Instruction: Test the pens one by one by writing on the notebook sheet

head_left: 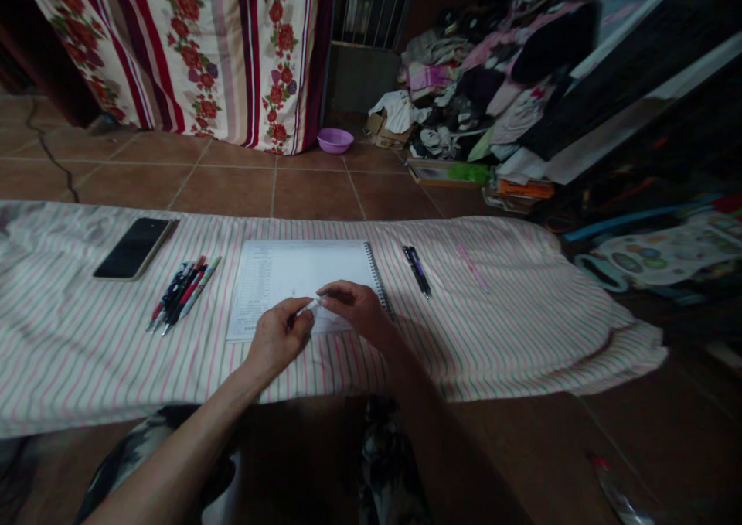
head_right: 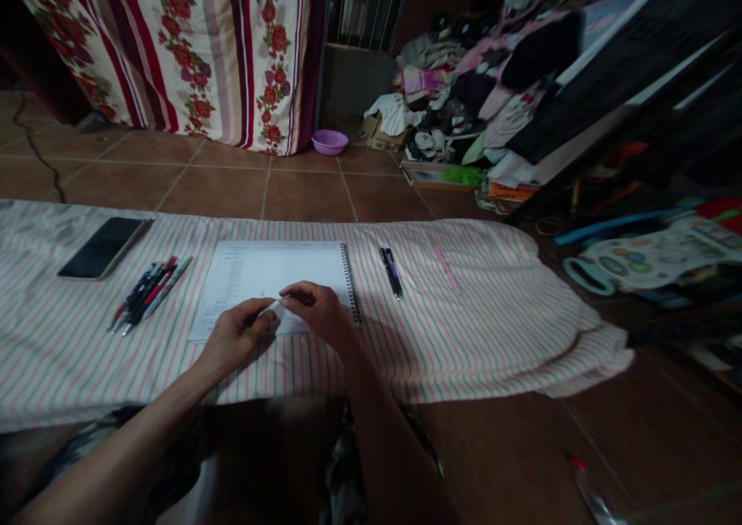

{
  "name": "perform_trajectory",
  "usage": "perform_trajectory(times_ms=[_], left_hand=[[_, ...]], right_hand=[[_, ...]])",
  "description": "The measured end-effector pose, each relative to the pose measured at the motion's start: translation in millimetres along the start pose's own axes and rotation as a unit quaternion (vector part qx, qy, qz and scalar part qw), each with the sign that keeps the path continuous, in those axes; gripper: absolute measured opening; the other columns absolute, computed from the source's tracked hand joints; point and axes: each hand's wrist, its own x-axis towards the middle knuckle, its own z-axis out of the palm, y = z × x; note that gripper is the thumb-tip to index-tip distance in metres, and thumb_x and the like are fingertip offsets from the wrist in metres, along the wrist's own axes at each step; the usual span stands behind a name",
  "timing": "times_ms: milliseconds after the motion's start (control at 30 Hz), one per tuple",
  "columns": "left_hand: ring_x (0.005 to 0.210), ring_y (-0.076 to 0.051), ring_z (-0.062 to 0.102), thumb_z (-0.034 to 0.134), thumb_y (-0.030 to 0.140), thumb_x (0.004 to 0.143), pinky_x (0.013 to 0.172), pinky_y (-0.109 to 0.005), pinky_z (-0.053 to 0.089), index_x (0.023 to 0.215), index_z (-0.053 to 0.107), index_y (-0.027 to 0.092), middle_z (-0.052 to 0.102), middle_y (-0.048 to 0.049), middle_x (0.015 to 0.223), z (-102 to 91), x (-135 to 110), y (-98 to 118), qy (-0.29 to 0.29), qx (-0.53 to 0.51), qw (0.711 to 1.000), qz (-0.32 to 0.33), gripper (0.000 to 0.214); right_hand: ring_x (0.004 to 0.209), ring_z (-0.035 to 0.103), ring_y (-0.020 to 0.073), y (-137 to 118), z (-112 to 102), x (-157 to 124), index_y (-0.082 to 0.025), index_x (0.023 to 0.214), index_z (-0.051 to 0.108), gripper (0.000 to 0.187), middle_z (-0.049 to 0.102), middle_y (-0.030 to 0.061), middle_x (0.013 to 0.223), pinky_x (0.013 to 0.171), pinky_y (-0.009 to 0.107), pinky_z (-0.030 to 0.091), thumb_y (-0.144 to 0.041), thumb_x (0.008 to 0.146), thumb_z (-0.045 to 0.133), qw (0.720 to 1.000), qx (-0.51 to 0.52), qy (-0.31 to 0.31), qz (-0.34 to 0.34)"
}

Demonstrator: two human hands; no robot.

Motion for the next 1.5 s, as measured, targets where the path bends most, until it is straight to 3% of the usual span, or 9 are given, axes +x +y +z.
perform_trajectory(times_ms=[100,333,600,833,1067,1333,1500], left_hand=[[0.070,-0.018,0.061,0.050,0.034,0.080,0.064,-0.029,0.048,0.102,0.066,0.018,0.069,-0.0056,0.079,-1.2,0,0,-0.020,0.021,0.999,0.020,0.031],[0.072,-0.018,0.061,0.051,0.032,0.079,0.066,-0.029,0.047,0.100,0.066,0.019,0.068,-0.0049,0.080,-1.8,-1,3,-0.006,0.047,0.998,0.040,0.028],[0.078,-0.020,0.061,0.044,0.028,0.083,0.069,-0.031,0.046,0.103,0.065,0.020,0.065,-0.0051,0.080,-3.5,-4,12,-0.016,0.153,0.985,0.080,0.030],[0.076,-0.019,0.061,0.045,0.029,0.083,0.069,-0.030,0.047,0.101,0.066,0.018,0.067,-0.0060,0.081,-2.7,-3,12,-0.018,0.140,0.987,0.081,0.030],[0.074,-0.018,0.062,0.047,0.033,0.082,0.068,-0.030,0.048,0.102,0.065,0.018,0.068,-0.0057,0.083,-2.0,1,-2,-0.002,0.064,0.997,0.053,0.030],[0.071,-0.018,0.063,0.048,0.035,0.082,0.066,-0.029,0.049,0.102,0.065,0.018,0.069,-0.0054,0.081,-0.1,1,-7,-0.005,0.035,0.999,0.038,0.031],[0.072,-0.018,0.063,0.047,0.034,0.083,0.068,-0.030,0.049,0.104,0.064,0.018,0.069,-0.0053,0.081,0.8,2,-9,-0.006,0.044,0.998,0.045,0.031]], right_hand=[[0.071,0.058,0.0134,0,0,0,-0.018,0.082,0.066,0.016,0.066,0.0016,0.076,0.066,0.027,0.045,-0.030,0.071,0.061,1.000,0.000,-0.002,-0.002],[0.069,0.059,0.0133,0,0,0,-0.018,0.079,0.066,0.015,0.066,0.0011,0.074,0.066,0.026,0.045,-0.030,0.072,0.062,1.000,-0.028,0.002,-0.001],[0.059,0.052,0.0107,3,1,-3,-0.017,0.072,0.063,0.022,0.060,-0.0014,0.063,0.056,0.023,0.038,-0.039,0.075,0.060,0.990,-0.140,0.021,-0.010],[0.056,0.048,0.0103,0,2,-4,-0.018,0.065,0.062,0.029,0.056,-0.0017,0.059,0.055,0.023,0.035,-0.041,0.080,0.054,0.975,-0.215,0.027,-0.041],[0.064,0.059,0.0127,1,3,-3,-0.016,0.095,0.062,0.028,0.066,0.0030,0.074,0.061,0.026,0.045,-0.038,0.078,0.054,0.999,-0.048,0.019,0.012],[0.067,0.059,0.0116,1,-1,-4,-0.018,0.101,0.061,0.028,0.065,0.0018,0.078,0.059,0.024,0.047,-0.027,0.075,0.056,1.000,0.005,0.016,0.001],[0.066,0.058,0.0110,5,0,-4,-0.018,0.091,0.066,0.021,0.066,0.0011,0.077,0.059,0.023,0.045,-0.021,0.073,0.057,1.000,-0.011,0.021,-0.006]])
